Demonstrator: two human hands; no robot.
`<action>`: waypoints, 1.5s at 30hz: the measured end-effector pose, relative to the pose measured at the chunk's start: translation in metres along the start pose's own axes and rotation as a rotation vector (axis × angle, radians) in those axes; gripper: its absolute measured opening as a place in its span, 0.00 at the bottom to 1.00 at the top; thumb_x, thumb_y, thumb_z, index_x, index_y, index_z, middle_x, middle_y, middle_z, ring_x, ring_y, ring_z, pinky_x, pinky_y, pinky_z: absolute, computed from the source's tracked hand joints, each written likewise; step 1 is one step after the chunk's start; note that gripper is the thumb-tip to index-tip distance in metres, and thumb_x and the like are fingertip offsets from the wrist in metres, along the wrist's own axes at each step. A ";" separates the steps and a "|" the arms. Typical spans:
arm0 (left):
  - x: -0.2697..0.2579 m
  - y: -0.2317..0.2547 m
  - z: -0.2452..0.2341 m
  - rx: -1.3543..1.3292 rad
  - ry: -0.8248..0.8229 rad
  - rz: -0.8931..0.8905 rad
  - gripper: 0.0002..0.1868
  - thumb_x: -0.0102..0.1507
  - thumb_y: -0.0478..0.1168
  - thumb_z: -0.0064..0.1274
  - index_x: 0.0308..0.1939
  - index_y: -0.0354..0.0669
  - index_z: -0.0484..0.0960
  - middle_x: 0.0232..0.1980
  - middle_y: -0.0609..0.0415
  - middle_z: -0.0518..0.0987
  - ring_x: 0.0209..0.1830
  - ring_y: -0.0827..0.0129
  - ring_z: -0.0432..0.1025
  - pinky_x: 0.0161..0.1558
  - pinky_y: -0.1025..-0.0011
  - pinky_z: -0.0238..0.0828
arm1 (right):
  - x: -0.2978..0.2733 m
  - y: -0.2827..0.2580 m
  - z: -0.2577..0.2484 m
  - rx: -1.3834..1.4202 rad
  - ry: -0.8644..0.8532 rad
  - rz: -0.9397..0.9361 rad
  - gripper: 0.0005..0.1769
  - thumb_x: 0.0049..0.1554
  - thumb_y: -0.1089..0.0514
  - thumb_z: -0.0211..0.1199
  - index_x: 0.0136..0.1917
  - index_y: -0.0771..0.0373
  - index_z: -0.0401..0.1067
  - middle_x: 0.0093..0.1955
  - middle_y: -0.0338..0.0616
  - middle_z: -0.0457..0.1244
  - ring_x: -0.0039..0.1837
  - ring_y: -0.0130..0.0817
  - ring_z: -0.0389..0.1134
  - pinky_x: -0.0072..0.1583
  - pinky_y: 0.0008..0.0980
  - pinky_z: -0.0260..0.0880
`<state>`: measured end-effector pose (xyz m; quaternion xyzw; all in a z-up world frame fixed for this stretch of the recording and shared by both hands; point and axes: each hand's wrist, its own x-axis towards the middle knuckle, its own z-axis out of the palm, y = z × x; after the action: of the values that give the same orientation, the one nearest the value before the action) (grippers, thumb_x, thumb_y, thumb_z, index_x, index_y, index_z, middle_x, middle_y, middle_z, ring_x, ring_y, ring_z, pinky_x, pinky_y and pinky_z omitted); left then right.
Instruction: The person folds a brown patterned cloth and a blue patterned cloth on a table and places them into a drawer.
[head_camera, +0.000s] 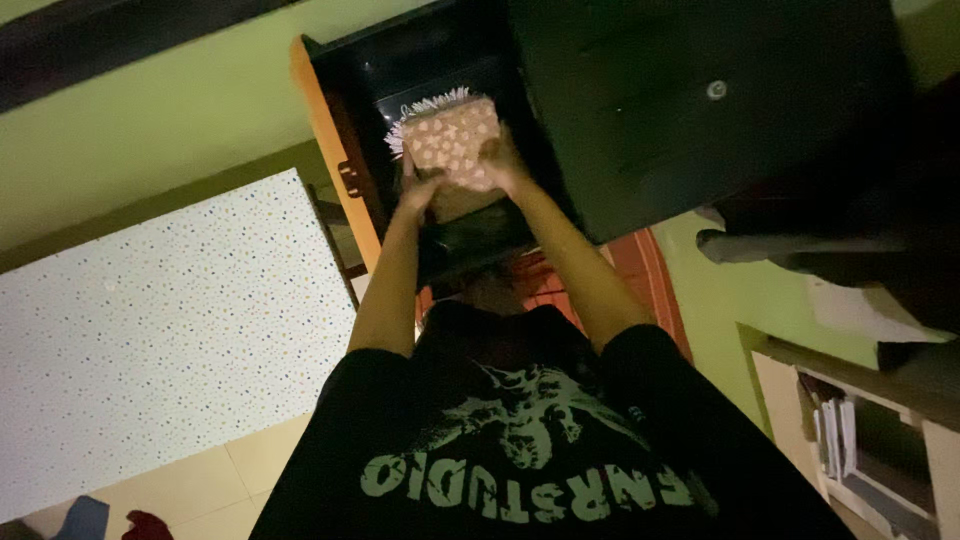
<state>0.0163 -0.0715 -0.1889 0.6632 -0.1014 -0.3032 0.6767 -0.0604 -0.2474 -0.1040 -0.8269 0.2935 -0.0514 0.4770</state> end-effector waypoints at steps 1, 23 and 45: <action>-0.001 -0.004 0.002 -0.035 0.010 -0.035 0.66 0.50 0.27 0.67 0.82 0.54 0.38 0.78 0.47 0.62 0.72 0.55 0.65 0.65 0.60 0.71 | -0.004 0.002 0.002 0.009 0.014 -0.027 0.36 0.57 0.56 0.66 0.74 0.70 0.59 0.83 0.58 0.48 0.80 0.51 0.53 0.77 0.44 0.56; 0.079 0.016 0.107 -0.176 -0.196 -0.163 0.47 0.63 0.25 0.49 0.81 0.56 0.46 0.76 0.45 0.65 0.64 0.51 0.70 0.52 0.61 0.74 | -0.036 0.058 -0.002 0.001 0.089 0.114 0.44 0.56 0.60 0.59 0.82 0.66 0.47 0.76 0.60 0.57 0.78 0.51 0.58 0.77 0.42 0.57; 0.106 0.026 0.124 0.403 -0.322 0.030 0.36 0.65 0.36 0.45 0.78 0.47 0.59 0.77 0.42 0.66 0.76 0.52 0.61 0.72 0.66 0.57 | -0.033 0.067 -0.002 -0.170 0.017 0.110 0.46 0.58 0.57 0.62 0.81 0.70 0.43 0.81 0.68 0.45 0.82 0.60 0.44 0.78 0.47 0.42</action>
<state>0.0409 -0.2346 -0.1801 0.7261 -0.2763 -0.3686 0.5106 -0.1178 -0.2562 -0.1512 -0.8465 0.3457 -0.0072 0.4049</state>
